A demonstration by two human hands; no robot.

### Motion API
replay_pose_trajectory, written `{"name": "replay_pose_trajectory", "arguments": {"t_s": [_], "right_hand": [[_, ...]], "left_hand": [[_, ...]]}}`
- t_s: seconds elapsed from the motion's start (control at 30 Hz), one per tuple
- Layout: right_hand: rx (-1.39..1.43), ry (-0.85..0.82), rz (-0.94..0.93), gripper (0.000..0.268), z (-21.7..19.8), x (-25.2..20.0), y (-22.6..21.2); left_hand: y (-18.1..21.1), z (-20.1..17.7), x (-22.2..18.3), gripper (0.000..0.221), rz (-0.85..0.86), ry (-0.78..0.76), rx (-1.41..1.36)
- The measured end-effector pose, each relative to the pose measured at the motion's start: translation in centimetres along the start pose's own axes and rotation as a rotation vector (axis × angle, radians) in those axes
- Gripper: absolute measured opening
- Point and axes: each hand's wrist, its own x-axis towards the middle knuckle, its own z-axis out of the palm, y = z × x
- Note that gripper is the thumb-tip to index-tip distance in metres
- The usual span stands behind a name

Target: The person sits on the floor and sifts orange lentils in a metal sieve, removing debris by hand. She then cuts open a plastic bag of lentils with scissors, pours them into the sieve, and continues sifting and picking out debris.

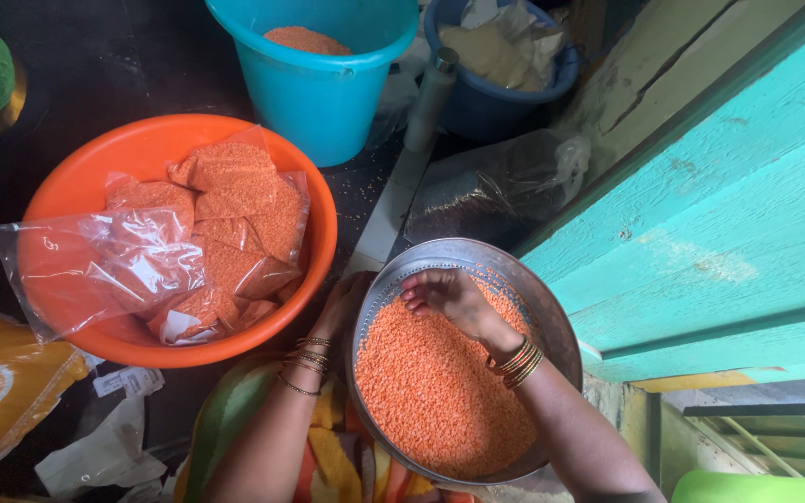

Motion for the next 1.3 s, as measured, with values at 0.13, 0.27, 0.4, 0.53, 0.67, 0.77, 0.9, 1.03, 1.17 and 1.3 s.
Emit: {"name": "replay_pose_trajectory", "arguments": {"t_s": [0.13, 0.27, 0.4, 0.53, 0.67, 0.77, 0.9, 1.03, 1.17, 1.3], "right_hand": [[0.111, 0.000, 0.029, 0.031, -0.8, -0.4, 0.2], [0.091, 0.162, -0.096, 0.026, -2.1, -0.5, -0.7], [0.342, 0.583, -0.398, 0.027, -5.3, -1.5, -2.0], [0.363, 0.833, -0.385, 0.041, -7.4, -2.6, -2.6], [-0.262, 0.724, -0.454, 0.046, -7.2, -3.1, -2.7], [-0.696, 0.568, -0.356, 0.029, -6.3, -4.2, -3.2], [-1.086, 0.465, -0.185, 0.012, -4.5, -7.5, -3.0], [-1.162, 0.385, 0.099, 0.015, -3.6, -12.5, -1.9], [-1.081, 0.439, 0.190, 0.017, -2.3, -15.7, -0.6], [-1.079, 0.496, -0.030, 0.018, -1.3, -16.6, 0.3]], "left_hand": [[-1.6, -0.7, 1.0, 0.043, 0.012, -0.010, 0.024], [-2.1, -1.7, 1.9, 0.057, 0.204, -0.154, 0.071], [-1.6, -1.6, 1.2, 0.066, 0.403, -0.234, 0.140], [0.5, -1.4, -0.3, 0.083, 0.487, -0.258, 0.200], [2.2, -0.7, -1.2, 0.091, 0.255, -0.323, 0.101], [2.6, -0.5, -1.5, 0.090, 0.246, -0.314, 0.080], [2.6, -0.5, -1.6, 0.087, 0.274, -0.316, 0.083], [2.6, -0.5, -1.5, 0.077, 0.296, -0.306, 0.099], [2.6, -0.4, -1.9, 0.072, 0.293, -0.318, 0.039], [2.8, -0.3, -2.5, 0.071, 0.324, -0.317, 0.040]]}}
